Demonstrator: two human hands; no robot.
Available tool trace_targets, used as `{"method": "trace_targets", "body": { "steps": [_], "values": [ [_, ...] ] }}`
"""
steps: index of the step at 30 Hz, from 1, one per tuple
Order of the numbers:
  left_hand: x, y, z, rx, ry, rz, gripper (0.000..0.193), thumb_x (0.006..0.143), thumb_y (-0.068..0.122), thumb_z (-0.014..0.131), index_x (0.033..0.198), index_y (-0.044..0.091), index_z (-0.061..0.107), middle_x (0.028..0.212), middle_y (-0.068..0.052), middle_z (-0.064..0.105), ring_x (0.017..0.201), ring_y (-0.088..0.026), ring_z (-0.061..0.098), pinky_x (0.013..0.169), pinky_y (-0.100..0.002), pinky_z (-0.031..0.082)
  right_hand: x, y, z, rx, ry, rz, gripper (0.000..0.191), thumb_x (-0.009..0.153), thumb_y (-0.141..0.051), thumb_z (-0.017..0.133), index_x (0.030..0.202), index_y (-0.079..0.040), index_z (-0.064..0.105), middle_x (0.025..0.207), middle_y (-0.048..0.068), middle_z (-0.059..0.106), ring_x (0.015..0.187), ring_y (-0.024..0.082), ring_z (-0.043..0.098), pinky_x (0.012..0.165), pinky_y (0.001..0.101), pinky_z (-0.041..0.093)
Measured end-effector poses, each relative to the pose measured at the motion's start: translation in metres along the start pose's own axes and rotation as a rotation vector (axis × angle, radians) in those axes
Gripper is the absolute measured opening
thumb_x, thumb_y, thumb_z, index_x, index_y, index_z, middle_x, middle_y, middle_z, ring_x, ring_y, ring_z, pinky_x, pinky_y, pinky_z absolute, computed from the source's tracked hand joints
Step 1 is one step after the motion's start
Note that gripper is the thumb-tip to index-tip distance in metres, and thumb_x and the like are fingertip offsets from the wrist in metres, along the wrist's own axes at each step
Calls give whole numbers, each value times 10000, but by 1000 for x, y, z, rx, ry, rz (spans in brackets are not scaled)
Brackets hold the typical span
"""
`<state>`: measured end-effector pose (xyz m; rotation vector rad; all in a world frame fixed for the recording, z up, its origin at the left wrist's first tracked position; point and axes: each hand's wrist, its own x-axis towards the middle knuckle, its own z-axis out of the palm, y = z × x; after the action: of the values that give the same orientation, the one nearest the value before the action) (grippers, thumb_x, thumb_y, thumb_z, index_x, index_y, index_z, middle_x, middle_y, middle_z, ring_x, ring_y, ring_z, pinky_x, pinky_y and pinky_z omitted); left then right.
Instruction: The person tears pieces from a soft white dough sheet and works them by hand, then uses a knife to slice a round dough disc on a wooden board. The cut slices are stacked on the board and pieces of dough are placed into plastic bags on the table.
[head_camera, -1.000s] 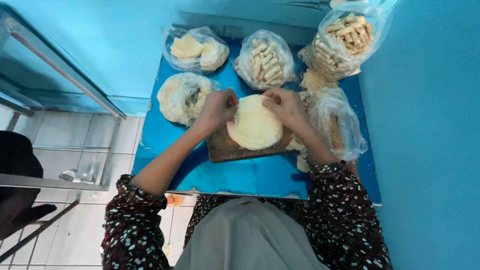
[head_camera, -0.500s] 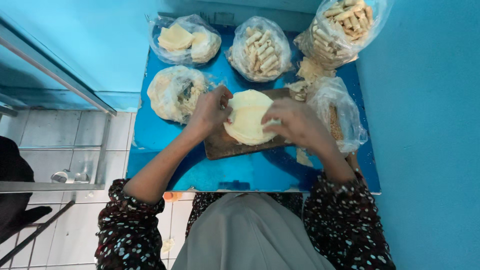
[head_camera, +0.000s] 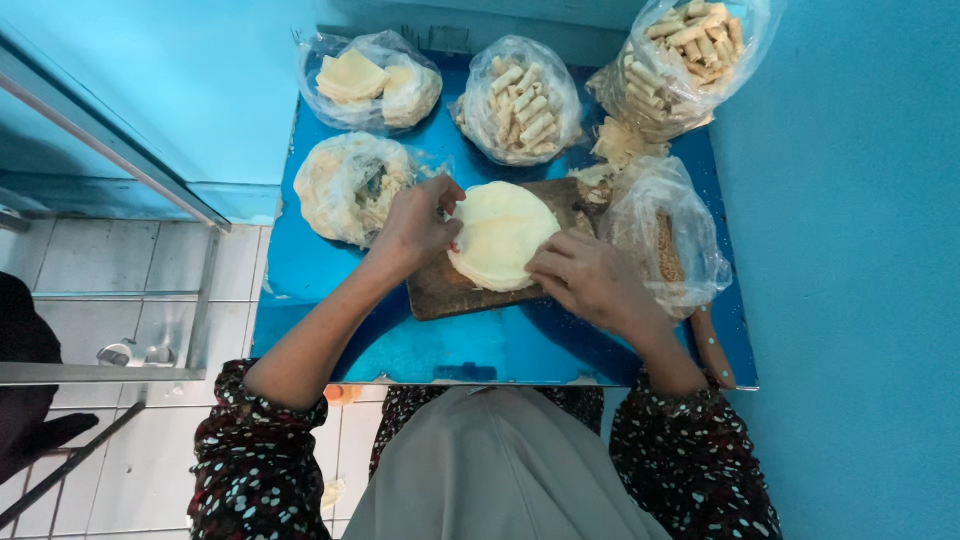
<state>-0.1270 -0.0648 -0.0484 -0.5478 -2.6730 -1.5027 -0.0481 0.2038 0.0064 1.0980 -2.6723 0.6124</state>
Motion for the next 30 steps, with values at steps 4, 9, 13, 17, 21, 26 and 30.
{"method": "trace_targets", "body": {
  "steps": [4, 9, 13, 17, 21, 26, 30],
  "values": [
    [-2, 0, 1, 67, 37, 111, 340, 747, 20, 747, 1079, 7, 677, 946, -171, 711, 808, -334, 721, 717, -430, 567, -3, -2, 1, -25, 20, 4, 108, 873, -144, 743, 969, -103, 716, 972, 44, 654, 949, 269, 659, 778, 409, 539],
    [-4, -2, 6, 123, 55, 108, 355, 751, -2, 729, 1099, 26, 664, 1005, -170, 666, 830, -354, 701, 743, -455, 574, -8, -7, 2, -110, 56, -15, 121, 865, -124, 737, 983, -115, 716, 979, 32, 662, 966, 263, 663, 767, 403, 543],
    [-14, 5, 8, 338, 129, 241, 414, 755, 36, 763, 1151, 35, 642, 1136, -186, 597, 953, -434, 657, 776, -511, 553, -17, -17, 4, -112, 76, 24, 220, 858, -131, 752, 1072, -87, 723, 1039, 58, 681, 985, 277, 670, 770, 409, 550],
    [-20, 19, 7, 500, 64, 97, 399, 846, 109, 770, 1216, 52, 630, 1284, -173, 560, 985, -432, 640, 762, -538, 519, -56, -29, -13, -115, 336, 181, 298, 854, -193, 809, 1114, -76, 722, 1123, 96, 722, 1023, 312, 692, 841, 419, 558],
    [-5, 25, -1, 471, -15, 416, 433, 837, 164, 803, 1224, 74, 630, 1346, -167, 545, 1248, -421, 553, 1027, -531, 498, -121, -36, -46, -359, 663, 554, 230, 979, -173, 803, 1171, -71, 726, 1166, 104, 734, 1046, 292, 716, 902, 379, 574],
    [26, 30, 3, 781, -437, 422, 742, 649, 285, 908, 1316, 162, 608, 1556, -153, 360, 1435, -379, 339, 1086, -655, 329, -174, -37, -47, -465, 430, 822, 513, 807, -266, 853, 1261, -79, 704, 1151, 137, 714, 1022, 334, 684, 868, 426, 559],
    [54, 36, 12, 841, -664, 335, 974, 558, 341, 969, 1426, 265, 532, 1647, -88, 214, 1528, -339, 178, 1140, -698, 212, -176, -23, -14, -459, 326, 871, 635, 772, -291, 841, 1339, -79, 648, 1189, 154, 688, 1096, 350, 659, 873, 452, 556]
  ]
}}
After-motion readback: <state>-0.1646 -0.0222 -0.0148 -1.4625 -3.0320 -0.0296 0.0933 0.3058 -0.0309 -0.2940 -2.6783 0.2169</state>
